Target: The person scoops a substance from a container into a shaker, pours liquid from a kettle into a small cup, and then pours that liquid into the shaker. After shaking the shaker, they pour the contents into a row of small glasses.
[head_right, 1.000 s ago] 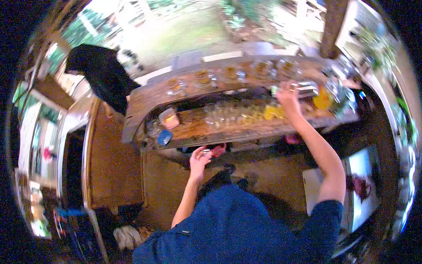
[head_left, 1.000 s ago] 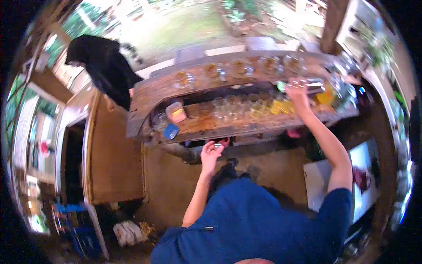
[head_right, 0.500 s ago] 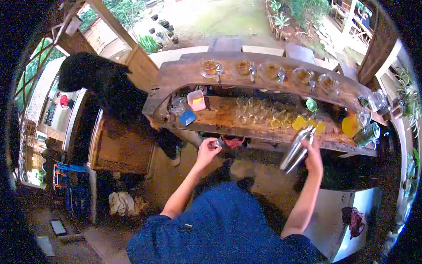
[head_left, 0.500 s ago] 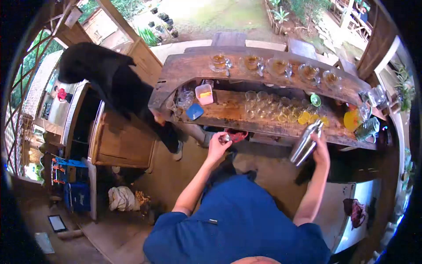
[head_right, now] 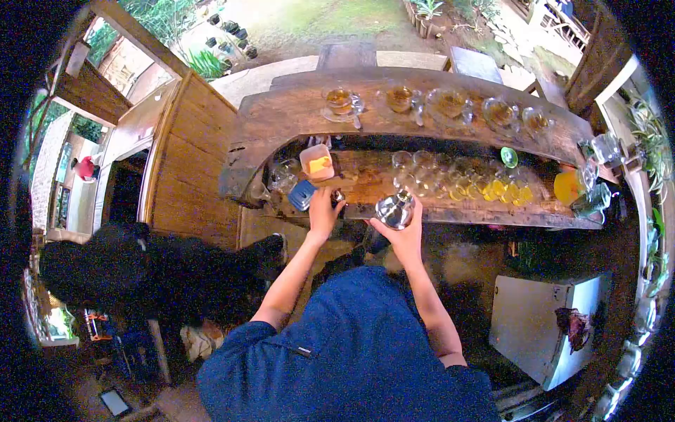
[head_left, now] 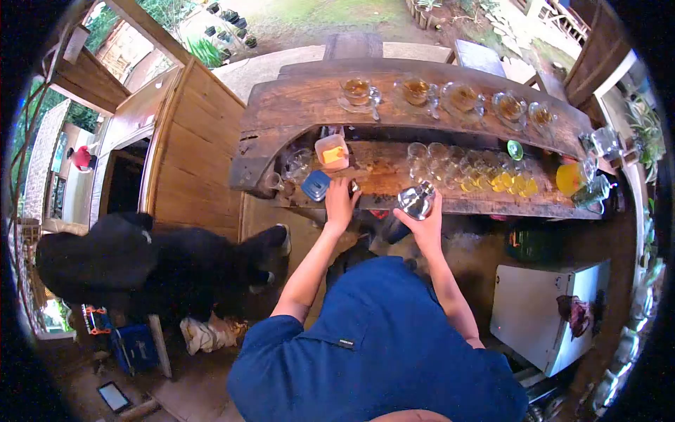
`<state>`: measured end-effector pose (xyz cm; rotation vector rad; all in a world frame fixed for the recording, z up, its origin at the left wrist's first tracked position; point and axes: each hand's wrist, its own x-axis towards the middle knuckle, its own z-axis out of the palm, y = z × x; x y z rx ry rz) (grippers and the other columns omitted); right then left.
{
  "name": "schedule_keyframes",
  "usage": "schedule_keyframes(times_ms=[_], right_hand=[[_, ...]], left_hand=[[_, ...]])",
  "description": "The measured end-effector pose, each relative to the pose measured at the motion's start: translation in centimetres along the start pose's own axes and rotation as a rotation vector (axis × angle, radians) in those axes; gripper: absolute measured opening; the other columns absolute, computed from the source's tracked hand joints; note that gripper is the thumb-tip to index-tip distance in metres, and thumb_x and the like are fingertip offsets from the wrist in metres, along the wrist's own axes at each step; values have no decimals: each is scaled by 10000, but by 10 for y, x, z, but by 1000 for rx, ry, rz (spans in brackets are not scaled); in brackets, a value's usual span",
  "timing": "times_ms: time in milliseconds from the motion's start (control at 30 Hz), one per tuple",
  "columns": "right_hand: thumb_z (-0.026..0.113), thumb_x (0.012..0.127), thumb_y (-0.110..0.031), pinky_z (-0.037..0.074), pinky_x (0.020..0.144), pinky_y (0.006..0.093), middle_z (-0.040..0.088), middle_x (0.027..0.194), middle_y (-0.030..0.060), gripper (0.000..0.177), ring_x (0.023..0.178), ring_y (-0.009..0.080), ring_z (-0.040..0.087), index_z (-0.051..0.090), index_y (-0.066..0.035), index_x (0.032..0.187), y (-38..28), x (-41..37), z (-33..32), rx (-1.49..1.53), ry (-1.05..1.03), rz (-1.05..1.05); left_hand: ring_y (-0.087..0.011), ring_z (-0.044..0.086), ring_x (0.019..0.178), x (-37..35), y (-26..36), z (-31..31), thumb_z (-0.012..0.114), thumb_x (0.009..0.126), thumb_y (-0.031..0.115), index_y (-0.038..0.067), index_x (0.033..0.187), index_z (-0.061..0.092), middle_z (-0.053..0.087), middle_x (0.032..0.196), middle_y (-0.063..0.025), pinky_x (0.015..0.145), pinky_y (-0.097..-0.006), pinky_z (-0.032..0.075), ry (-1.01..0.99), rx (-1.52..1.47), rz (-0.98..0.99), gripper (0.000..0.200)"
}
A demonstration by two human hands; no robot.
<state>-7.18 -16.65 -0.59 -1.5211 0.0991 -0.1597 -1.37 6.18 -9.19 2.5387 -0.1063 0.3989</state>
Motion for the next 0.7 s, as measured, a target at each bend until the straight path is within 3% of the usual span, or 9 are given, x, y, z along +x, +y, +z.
schedule_keyframes(times_ms=[100,167,233,333,433,467,533,633,700], right_hand=[[936,706,-136,487,997,343,605,1233,91,875,1139,184,600,430,-30,1413,-3,24,28,-17,-31,-1],[927,725,-133,491,989,335,613,1210,86,800,1114,179,611,464,-18,1366,-7,38,41,-60,-41,17],[891,765,-92,497,981,320,630,1196,71,739,1094,153,624,464,-3,1361,-8,50,52,-34,-16,-1],[876,797,-113,499,985,328,628,1234,97,729,1123,164,619,454,5,1380,-10,63,73,-42,-2,17],[783,901,-132,493,1014,339,572,1364,166,733,1221,193,587,366,14,1486,-20,71,90,-106,-4,-43],[744,933,-138,486,1027,336,549,1397,182,716,1242,206,580,343,9,1507,-33,75,91,24,17,45],[590,1038,-237,474,1057,344,495,1464,223,617,1289,242,563,305,-17,1538,-55,76,82,11,56,22],[493,1074,-371,488,1054,397,489,1457,242,620,1275,287,576,278,-42,1553,-80,73,48,-302,187,-166],[416,1074,-493,497,1040,470,454,1492,228,650,1303,328,550,281,-90,1566,-87,65,36,-14,458,-416]], left_hand=[[-365,575,1048,7,4,-13,796,796,158,68,1230,606,644,1103,-141,897,-452,463,37,-131,15,482],[-336,580,1196,8,11,-19,769,872,198,31,1283,599,651,1225,-164,1012,-438,456,3,-399,-43,474],[-305,529,1332,13,34,-41,804,864,233,16,1418,490,606,1353,-186,1118,-421,412,-206,-775,-148,673],[-335,393,1451,31,49,-56,901,762,210,69,1604,114,390,1542,-230,1212,-440,302,-400,-940,46,1161],[-259,331,1463,57,37,-35,893,764,117,103,1615,65,305,1580,-159,1195,-423,322,-411,-1219,39,1188],[-254,356,1441,69,45,-55,898,749,98,100,1616,69,349,1552,-146,1192,-408,318,-491,-1377,-61,1200],[-228,416,1389,83,37,-61,896,758,178,84,1603,146,430,1487,-141,1159,-391,341,-510,-1337,-103,1133],[-214,438,1371,81,17,-51,858,791,207,80,1601,190,440,1487,-121,1151,-377,350,-558,-1498,-360,1058],[-218,450,1366,77,15,-46,838,808,195,90,1606,189,456,1480,-110,1151,-376,354,-611,-1654,-509,1034]])
